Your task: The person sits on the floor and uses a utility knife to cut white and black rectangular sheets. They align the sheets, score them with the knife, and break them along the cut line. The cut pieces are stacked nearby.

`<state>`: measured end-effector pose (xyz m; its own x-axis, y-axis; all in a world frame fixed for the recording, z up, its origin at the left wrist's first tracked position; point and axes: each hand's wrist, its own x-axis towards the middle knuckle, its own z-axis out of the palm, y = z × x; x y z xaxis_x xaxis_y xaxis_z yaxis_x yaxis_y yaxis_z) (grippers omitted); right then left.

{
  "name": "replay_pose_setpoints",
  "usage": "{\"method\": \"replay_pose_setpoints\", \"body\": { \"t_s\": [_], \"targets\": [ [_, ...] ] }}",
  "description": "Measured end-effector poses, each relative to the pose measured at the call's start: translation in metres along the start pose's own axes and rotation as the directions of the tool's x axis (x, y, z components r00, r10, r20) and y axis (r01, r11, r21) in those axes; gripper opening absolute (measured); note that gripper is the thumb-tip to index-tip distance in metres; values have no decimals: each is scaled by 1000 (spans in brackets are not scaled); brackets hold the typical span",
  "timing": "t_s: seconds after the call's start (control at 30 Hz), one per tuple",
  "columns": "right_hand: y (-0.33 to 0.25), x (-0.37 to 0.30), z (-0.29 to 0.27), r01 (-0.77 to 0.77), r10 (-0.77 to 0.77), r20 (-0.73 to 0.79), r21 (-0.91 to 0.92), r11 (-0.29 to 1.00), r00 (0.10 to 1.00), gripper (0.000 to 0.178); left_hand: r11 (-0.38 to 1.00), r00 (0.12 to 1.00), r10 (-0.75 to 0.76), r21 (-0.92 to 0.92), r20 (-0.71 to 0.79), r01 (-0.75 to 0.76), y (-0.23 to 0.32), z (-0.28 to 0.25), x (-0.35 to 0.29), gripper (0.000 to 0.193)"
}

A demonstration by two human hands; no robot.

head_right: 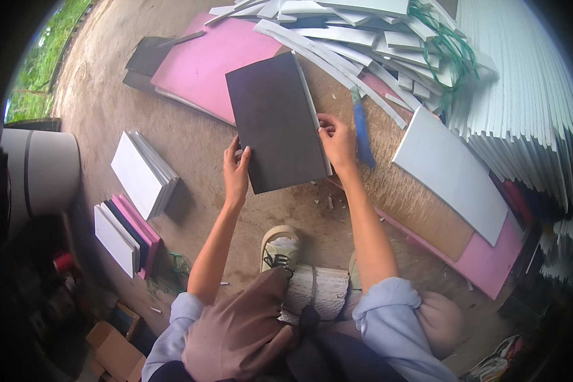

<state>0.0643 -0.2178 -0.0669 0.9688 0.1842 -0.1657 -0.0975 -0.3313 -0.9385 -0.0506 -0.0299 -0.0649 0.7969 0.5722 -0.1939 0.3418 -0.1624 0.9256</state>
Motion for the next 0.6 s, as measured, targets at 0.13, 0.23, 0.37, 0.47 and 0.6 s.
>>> {"method": "replay_pose_setpoints", "body": {
  "t_s": [0.13,0.23,0.37,0.47,0.6],
  "targets": [
    [0,0,3,-9,9,-4,30,1000,1000,29,998,996,-23,-65,-86,18,-8,10,-4,43],
    [1,1,2,-6,6,-3,26,1000,1000,29,995,991,-12,-97,-134,-1,-9,15,-4,41],
    [4,2,-2,4,-4,1,38,999,1000,28,993,992,-70,-106,-108,58,-2,19,-5,41],
    [5,2,-2,11,-12,25,46,999,1000,27,992,990,-51,-122,-129,36,-4,18,-4,41],
    [5,3,-3,8,-10,35,56,998,999,26,992,990,-43,-121,-133,26,-5,19,-5,41]
  ]
}}
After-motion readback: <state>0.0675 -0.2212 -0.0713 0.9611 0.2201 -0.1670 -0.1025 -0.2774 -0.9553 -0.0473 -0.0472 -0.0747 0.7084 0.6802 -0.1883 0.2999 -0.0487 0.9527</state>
